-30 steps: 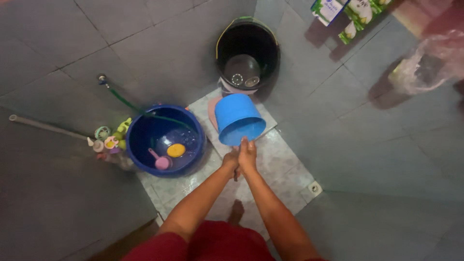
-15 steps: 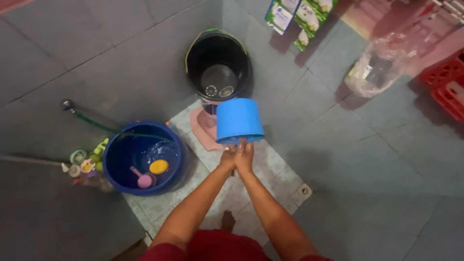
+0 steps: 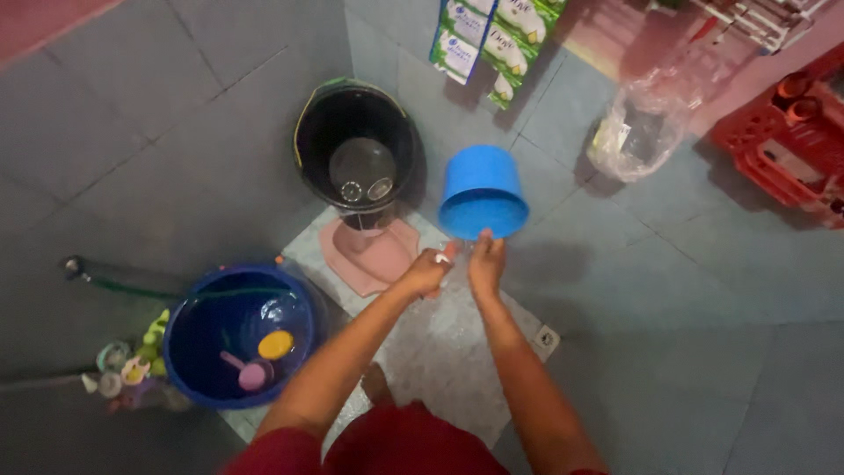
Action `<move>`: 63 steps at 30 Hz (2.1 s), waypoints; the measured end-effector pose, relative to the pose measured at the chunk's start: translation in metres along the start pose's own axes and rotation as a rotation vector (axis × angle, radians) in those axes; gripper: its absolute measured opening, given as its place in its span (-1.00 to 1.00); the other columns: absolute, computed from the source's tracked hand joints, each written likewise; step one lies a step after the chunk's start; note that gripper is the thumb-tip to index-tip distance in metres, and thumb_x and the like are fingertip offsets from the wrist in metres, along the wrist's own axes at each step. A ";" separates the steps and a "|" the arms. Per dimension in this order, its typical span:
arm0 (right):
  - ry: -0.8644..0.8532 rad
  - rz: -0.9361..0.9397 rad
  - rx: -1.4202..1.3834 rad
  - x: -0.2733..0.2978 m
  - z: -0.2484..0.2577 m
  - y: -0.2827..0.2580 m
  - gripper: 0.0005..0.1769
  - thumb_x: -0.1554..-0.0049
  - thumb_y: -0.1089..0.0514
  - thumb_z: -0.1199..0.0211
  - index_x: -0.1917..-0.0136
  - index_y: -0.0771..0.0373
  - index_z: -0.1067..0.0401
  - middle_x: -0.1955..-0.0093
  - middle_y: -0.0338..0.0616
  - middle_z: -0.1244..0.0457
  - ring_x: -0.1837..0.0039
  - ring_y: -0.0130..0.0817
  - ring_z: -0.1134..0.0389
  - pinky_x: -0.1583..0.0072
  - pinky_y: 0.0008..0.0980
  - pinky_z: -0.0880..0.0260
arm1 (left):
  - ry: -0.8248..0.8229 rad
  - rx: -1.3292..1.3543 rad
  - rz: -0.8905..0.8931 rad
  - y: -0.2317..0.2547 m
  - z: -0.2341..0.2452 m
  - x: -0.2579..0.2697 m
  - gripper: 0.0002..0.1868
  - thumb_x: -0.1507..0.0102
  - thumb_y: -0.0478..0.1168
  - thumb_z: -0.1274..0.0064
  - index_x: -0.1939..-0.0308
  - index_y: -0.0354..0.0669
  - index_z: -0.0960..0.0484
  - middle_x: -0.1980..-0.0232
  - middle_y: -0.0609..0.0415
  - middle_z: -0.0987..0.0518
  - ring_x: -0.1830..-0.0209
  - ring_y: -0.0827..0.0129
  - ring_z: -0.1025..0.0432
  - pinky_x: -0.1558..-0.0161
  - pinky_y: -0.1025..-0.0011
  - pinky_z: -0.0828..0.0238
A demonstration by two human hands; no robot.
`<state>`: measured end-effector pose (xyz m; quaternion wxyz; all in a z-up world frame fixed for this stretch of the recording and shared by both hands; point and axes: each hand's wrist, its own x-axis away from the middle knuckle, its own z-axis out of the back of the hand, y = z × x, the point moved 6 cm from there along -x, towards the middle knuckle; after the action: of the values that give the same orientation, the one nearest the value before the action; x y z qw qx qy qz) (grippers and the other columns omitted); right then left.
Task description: The person washes plastic toys, balls, and a scoop in a blue bucket filled with water using a small brush. The person rinses the items with water and dries their hands with a pink towel.
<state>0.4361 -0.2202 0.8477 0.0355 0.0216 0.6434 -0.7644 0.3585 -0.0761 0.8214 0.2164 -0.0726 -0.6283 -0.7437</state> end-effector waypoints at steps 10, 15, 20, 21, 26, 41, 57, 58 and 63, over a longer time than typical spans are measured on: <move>-0.181 -0.038 -0.207 -0.024 0.036 -0.059 -0.52 -0.08 0.17 -0.34 -0.24 0.26 -0.31 0.10 -0.27 -0.24 0.12 -0.39 -0.25 0.09 -0.35 -0.29 | -0.004 -0.035 -0.304 0.122 0.068 0.044 -0.65 -0.36 -0.04 0.00 0.03 -0.25 -0.69 0.35 0.18 -0.62 0.38 0.49 -0.45 0.33 0.46 -0.37; -0.128 0.034 -0.185 -0.025 0.035 -0.036 -0.55 -0.09 0.19 -0.36 -0.22 0.28 -0.35 0.05 -0.24 -0.28 0.06 -0.38 -0.27 0.03 -0.34 -0.30 | -0.059 -0.052 -0.284 0.106 0.053 0.015 -0.66 -0.38 -0.02 -0.05 0.07 -0.23 -0.73 0.37 0.11 -0.61 0.41 0.49 -0.43 0.36 0.44 -0.35; -0.218 0.024 -0.108 -0.029 0.025 -0.009 -0.56 -0.10 0.18 -0.36 -0.23 0.29 -0.37 0.01 -0.19 -0.29 0.01 -0.33 -0.27 -0.01 -0.31 -0.28 | -0.157 -0.065 -0.340 0.072 0.034 -0.029 -0.73 -0.23 -0.14 -0.22 0.18 -0.32 -0.73 0.28 0.02 -0.71 0.31 0.41 -0.54 0.27 0.35 -0.51; -0.242 0.022 -0.097 -0.032 0.025 -0.006 -0.56 -0.11 0.18 -0.36 -0.23 0.30 -0.37 0.00 -0.18 -0.29 0.00 -0.32 -0.27 -0.02 -0.30 -0.28 | -0.157 -0.055 -0.357 0.071 0.027 -0.035 -0.72 -0.23 -0.14 -0.22 0.14 -0.31 -0.72 0.24 0.02 -0.71 0.28 0.41 -0.55 0.24 0.35 -0.51; -0.328 0.042 -0.073 -0.072 0.031 -0.002 -0.57 -0.12 0.18 -0.35 -0.24 0.30 -0.38 -0.04 -0.14 -0.29 -0.05 -0.27 -0.28 -0.07 -0.26 -0.27 | -0.114 -0.012 -0.447 0.107 0.010 -0.059 -0.61 -0.20 -0.14 -0.20 -0.05 -0.25 -0.64 0.06 0.00 -0.71 0.10 0.40 -0.57 0.08 0.35 -0.56; -0.400 0.061 -0.088 -0.142 0.057 0.027 -0.58 -0.16 0.17 -0.34 -0.27 0.33 -0.42 -0.17 0.00 -0.31 -0.20 -0.12 -0.28 -0.21 -0.16 -0.23 | -0.117 0.280 -0.139 0.135 -0.005 -0.091 -0.83 -0.23 -0.37 -0.14 0.09 -0.21 -0.65 0.24 0.19 -0.65 0.37 0.56 -0.47 0.30 0.55 -0.46; -0.340 0.429 0.193 -0.167 0.054 0.045 -0.58 -0.21 0.16 -0.33 -0.30 0.36 -0.45 -0.31 0.15 -0.33 -0.36 0.04 -0.29 -0.35 -0.04 -0.19 | 0.008 0.654 -0.349 0.202 -0.022 -0.099 -0.83 -0.42 -0.17 -0.13 0.16 -0.08 -0.46 0.27 0.18 -0.50 0.32 0.50 -0.39 0.26 0.46 -0.37; -0.328 0.532 0.307 -0.166 0.054 0.039 -0.60 -0.25 0.15 -0.32 -0.29 0.39 -0.48 -0.30 0.20 -0.33 -0.35 0.09 -0.27 -0.32 -0.02 -0.17 | 0.064 0.566 -0.325 0.211 -0.018 -0.096 -0.87 -0.39 -0.16 -0.11 0.13 -0.08 -0.50 0.30 0.16 -0.50 0.38 0.49 -0.37 0.32 0.48 -0.31; -0.295 -0.058 -0.145 -0.173 0.053 0.037 -0.61 -0.24 -0.05 -0.34 0.10 0.38 -0.54 0.17 -0.14 -0.38 0.05 -0.35 -0.37 -0.04 -0.25 -0.37 | 0.091 0.503 -0.428 0.268 -0.015 -0.090 -0.89 -0.36 -0.21 -0.05 0.07 -0.14 -0.54 0.25 0.24 -0.50 0.29 0.57 -0.38 0.25 0.53 -0.34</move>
<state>0.6122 -0.2738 0.8337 0.1088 -0.1121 0.6852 -0.7114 0.5524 -0.1014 1.0258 0.0944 0.1499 -0.7830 -0.5963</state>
